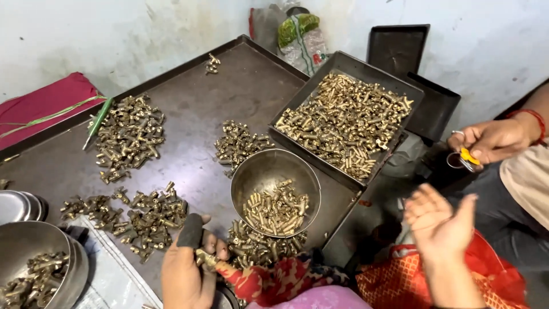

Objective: The recorder uses pliers to pick up, inspect, and clean small brass components at a metal fabrication workbench.

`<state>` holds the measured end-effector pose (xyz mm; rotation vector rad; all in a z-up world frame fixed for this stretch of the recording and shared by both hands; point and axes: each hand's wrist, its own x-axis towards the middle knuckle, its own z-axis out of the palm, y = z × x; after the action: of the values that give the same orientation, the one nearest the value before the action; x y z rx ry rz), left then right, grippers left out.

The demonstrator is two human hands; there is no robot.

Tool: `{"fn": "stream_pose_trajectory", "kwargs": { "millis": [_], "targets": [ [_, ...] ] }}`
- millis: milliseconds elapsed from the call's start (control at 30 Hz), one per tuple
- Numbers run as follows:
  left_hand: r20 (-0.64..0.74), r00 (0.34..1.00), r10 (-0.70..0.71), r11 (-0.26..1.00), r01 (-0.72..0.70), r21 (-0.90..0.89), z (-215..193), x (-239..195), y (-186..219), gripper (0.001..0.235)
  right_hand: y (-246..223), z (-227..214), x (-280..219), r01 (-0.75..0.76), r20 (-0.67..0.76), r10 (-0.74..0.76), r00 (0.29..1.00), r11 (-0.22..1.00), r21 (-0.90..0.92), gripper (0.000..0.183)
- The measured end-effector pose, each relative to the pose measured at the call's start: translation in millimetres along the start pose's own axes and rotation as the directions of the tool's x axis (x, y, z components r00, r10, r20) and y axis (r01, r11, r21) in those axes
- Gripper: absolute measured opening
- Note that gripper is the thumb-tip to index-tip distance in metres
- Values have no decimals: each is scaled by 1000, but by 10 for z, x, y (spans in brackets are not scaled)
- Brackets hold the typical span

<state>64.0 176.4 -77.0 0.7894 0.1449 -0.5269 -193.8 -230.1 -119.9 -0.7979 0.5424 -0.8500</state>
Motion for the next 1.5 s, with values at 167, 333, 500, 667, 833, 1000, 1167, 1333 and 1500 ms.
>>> {"fn": "stream_pose_trajectory", "kwargs": {
  "millis": [167,333,500,667,833,1000,1167,1333,1500],
  "targets": [
    [62,998,-19,1000,20,-18,19,-36,-95,34,-507,-79,408,-8,-169,-14,986,991,-131,91],
    [45,998,-32,999,34,-31,-161,-54,-200,33,-388,-818,1110,-3,-25,-1,1000,985,-173,51],
    [-10,1000,23,999,-24,-36,-241,-184,-122,30,73,-62,634,-156,-85,134,987,914,-375,45],
    [-27,999,23,998,-24,-64,-218,-267,-61,30,661,491,451,-338,-171,380,909,435,-834,42],
    [-124,992,1,1000,-5,-31,-244,-277,-51,32,775,751,400,-158,-174,65,983,-201,-967,47],
    [-110,993,-30,999,28,-17,-99,-176,-85,31,834,1249,-109,146,237,328,914,279,-949,53],
    [-74,997,-5,997,11,73,371,-72,84,33,899,2454,-1057,565,686,546,482,405,-719,64],
    [8,981,194,981,-194,4,423,41,79,30,1237,2614,-1227,688,737,447,506,306,-658,46],
    [130,985,116,992,-122,42,309,20,67,33,1558,2488,-1213,317,683,516,517,626,-713,38]
  ]
}}
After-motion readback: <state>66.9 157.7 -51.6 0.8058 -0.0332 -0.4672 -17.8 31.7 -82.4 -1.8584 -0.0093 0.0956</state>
